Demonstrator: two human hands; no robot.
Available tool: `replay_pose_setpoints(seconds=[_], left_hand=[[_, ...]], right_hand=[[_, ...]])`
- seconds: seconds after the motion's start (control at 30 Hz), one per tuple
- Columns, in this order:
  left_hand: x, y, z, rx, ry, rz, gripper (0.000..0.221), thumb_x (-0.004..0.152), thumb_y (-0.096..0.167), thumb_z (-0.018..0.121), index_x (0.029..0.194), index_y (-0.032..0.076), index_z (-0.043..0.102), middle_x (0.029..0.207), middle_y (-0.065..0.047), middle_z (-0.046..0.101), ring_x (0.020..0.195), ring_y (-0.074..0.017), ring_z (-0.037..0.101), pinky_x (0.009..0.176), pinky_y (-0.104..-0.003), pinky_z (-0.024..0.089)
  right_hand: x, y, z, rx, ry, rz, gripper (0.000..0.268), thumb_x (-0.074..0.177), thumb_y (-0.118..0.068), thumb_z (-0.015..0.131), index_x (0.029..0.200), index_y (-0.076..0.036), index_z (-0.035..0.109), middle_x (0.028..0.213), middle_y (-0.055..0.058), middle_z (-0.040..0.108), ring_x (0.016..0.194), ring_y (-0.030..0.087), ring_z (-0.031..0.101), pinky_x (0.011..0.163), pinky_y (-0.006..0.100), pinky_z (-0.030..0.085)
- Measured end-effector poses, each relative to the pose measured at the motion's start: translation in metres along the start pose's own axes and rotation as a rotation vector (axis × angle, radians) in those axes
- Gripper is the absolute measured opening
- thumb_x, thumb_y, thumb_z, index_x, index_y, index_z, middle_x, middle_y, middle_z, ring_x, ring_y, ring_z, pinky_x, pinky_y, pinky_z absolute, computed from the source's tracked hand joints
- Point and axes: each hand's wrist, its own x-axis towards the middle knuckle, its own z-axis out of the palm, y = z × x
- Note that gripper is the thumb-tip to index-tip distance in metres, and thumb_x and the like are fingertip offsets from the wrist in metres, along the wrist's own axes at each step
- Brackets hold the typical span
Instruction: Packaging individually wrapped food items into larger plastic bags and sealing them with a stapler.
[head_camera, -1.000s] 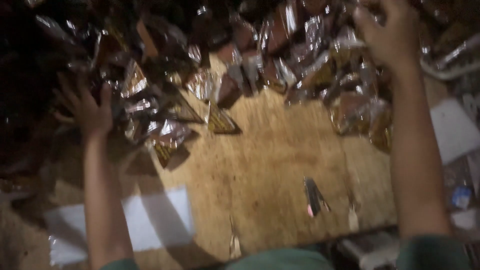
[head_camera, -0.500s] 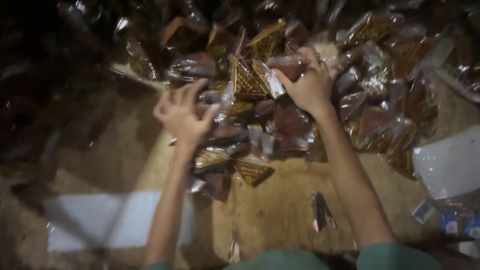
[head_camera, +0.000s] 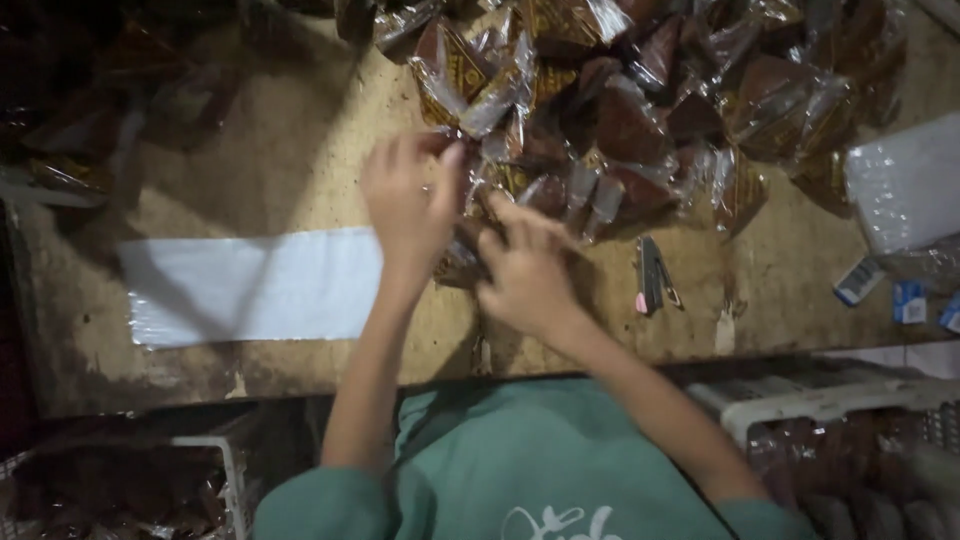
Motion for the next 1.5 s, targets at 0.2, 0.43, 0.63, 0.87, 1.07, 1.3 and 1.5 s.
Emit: replay_pose_setpoints(seconds=[0.2, 0.43, 0.63, 0.87, 1.07, 1.3, 1.5], left_hand=[[-0.123, -0.04, -0.095, 0.334, -0.522, -0.503, 0.028, 0.096, 0.046, 0.07, 0.097, 0.018, 0.071, 0.082, -0.001, 0.066, 0.08, -0.0247, 0.069, 0.07, -0.038, 0.053], [-0.125, -0.042, -0.101, 0.24, -0.426, -0.604, 0.044, 0.082, 0.041, 0.089, 0.1, 0.008, 0.067, 0.093, -0.014, 0.066, 0.088, -0.0333, 0.067, 0.073, -0.045, 0.054], [-0.13, -0.096, -0.091, 0.155, -0.391, -0.582, 0.028, 0.109, 0.04, 0.056, 0.106, 0.015, 0.069, 0.092, -0.01, 0.067, 0.093, -0.0367, 0.068, 0.081, -0.052, 0.054], [-0.128, -0.103, -0.126, -0.086, -0.274, -0.764, 0.042, 0.111, 0.036, 0.052, 0.111, -0.004, 0.066, 0.101, -0.025, 0.061, 0.1, -0.0414, 0.057, 0.089, -0.052, 0.043], [-0.122, -0.123, -0.155, 0.148, 0.109, -0.268, 0.027, 0.099, 0.021, 0.09, 0.089, 0.006, 0.071, 0.072, -0.012, 0.06, 0.068, -0.0277, 0.057, 0.069, -0.035, 0.045], [-0.149, -0.064, -0.057, 0.373, -0.007, 0.227, 0.033, 0.082, 0.018, 0.079, 0.068, 0.018, 0.049, 0.056, 0.0, 0.044, 0.048, -0.0198, 0.05, 0.049, -0.028, 0.043], [-0.171, 0.004, -0.048, 0.192, -0.451, -0.054, 0.03, 0.088, 0.044, 0.078, 0.096, 0.016, 0.069, 0.088, -0.002, 0.06, 0.084, -0.024, 0.061, 0.073, -0.036, 0.049]], right_hand=[[-0.006, 0.062, 0.028, -0.149, 0.193, 0.002, 0.028, 0.088, -0.04, 0.075, 0.116, -0.039, 0.074, 0.16, -0.004, 0.037, 0.135, 0.035, 0.033, 0.104, 0.054, 0.029], [0.008, 0.012, -0.019, 0.01, 0.311, -0.076, 0.017, 0.097, -0.021, 0.066, 0.112, -0.016, 0.073, 0.131, 0.009, 0.053, 0.115, 0.029, 0.046, 0.096, 0.042, 0.039], [0.013, -0.042, 0.048, -0.146, 0.068, -0.118, 0.039, 0.079, -0.013, 0.073, 0.117, -0.01, 0.066, 0.104, 0.016, 0.054, 0.09, 0.035, 0.049, 0.07, 0.045, 0.036], [-0.036, -0.036, 0.03, 0.228, -0.077, 0.072, 0.073, 0.069, -0.009, 0.087, 0.129, 0.002, 0.048, 0.11, 0.022, 0.048, 0.101, 0.047, 0.051, 0.088, 0.055, 0.048], [-0.078, 0.011, 0.051, 0.154, 0.138, 0.086, 0.045, 0.081, -0.031, 0.084, 0.106, -0.006, 0.056, 0.1, 0.011, 0.049, 0.093, 0.034, 0.054, 0.084, 0.046, 0.047], [-0.083, -0.03, -0.002, 0.911, -0.019, 0.809, 0.041, 0.091, -0.046, 0.076, 0.104, -0.007, 0.067, 0.103, 0.01, 0.069, 0.1, 0.025, 0.064, 0.091, 0.041, 0.051], [-0.011, -0.017, 0.049, 0.466, 0.361, 0.741, 0.076, 0.091, -0.058, 0.072, 0.13, 0.005, 0.061, 0.123, 0.029, 0.045, 0.122, 0.054, 0.046, 0.112, 0.056, 0.029]])
